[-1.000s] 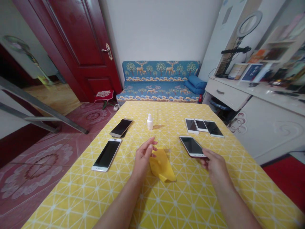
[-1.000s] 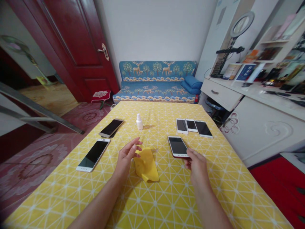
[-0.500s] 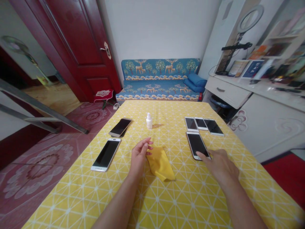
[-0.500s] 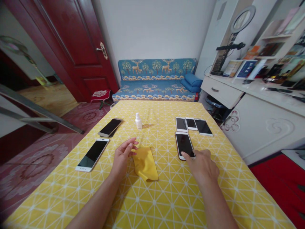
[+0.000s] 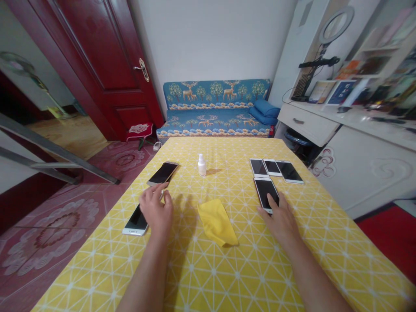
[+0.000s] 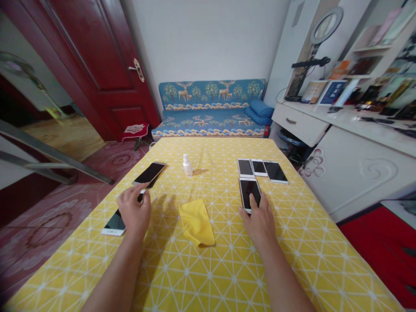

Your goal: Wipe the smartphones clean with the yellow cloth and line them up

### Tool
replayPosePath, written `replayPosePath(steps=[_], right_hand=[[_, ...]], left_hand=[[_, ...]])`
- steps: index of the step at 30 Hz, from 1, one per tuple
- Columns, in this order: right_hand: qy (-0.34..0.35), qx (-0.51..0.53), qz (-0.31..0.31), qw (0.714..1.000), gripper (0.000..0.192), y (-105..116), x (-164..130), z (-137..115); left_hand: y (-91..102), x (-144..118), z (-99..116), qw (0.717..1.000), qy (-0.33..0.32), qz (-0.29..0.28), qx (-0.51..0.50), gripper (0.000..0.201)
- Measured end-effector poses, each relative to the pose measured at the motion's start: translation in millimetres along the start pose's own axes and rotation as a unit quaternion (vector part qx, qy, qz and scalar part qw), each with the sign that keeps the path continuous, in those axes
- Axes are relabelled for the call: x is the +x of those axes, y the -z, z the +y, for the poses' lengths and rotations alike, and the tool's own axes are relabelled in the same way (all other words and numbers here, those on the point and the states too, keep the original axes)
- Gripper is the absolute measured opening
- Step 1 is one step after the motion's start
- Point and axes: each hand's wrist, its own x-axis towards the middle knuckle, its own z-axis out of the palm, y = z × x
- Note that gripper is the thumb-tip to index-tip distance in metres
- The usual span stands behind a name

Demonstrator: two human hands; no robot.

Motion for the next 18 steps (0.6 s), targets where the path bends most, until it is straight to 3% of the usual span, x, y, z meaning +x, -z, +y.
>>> replayPosePath(steps=[3, 6, 8, 12, 15, 18], right_hand=[[0.016, 0.011, 0.033, 0.999, 0.061, -4, 3, 2], [0.047, 0.048, 0.08, 0.994, 0.054, -4, 3, -1], [0.092, 0.116, 0.086, 0.985, 0.05, 0, 1, -10], [0.243, 0.235, -0.008, 0.941, 0.046, 11, -12, -44], [0.336, 0.238, -0.102, 0.906, 0.068, 19, -26, -71], [0.382, 0.22, -0.169, 0.881, 0.084, 25, -36, -89]], left_hand=[[6.0, 8, -14, 0.987, 0.061, -0.02, 0.15, 0.051], [7.1, 13, -26, 0.958, 0.144, -0.108, 0.223, 0.07], [8.0, 15, -30, 0.943, 0.175, -0.157, 0.236, 0.072], [13.2, 20, -30, 0.929, 0.186, -0.189, 0.26, 0.071], [19.3, 23, -29, 0.925, 0.182, -0.196, 0.271, 0.083], [24.5, 26, -31, 0.926, 0.2, -0.205, 0.245, 0.095]])
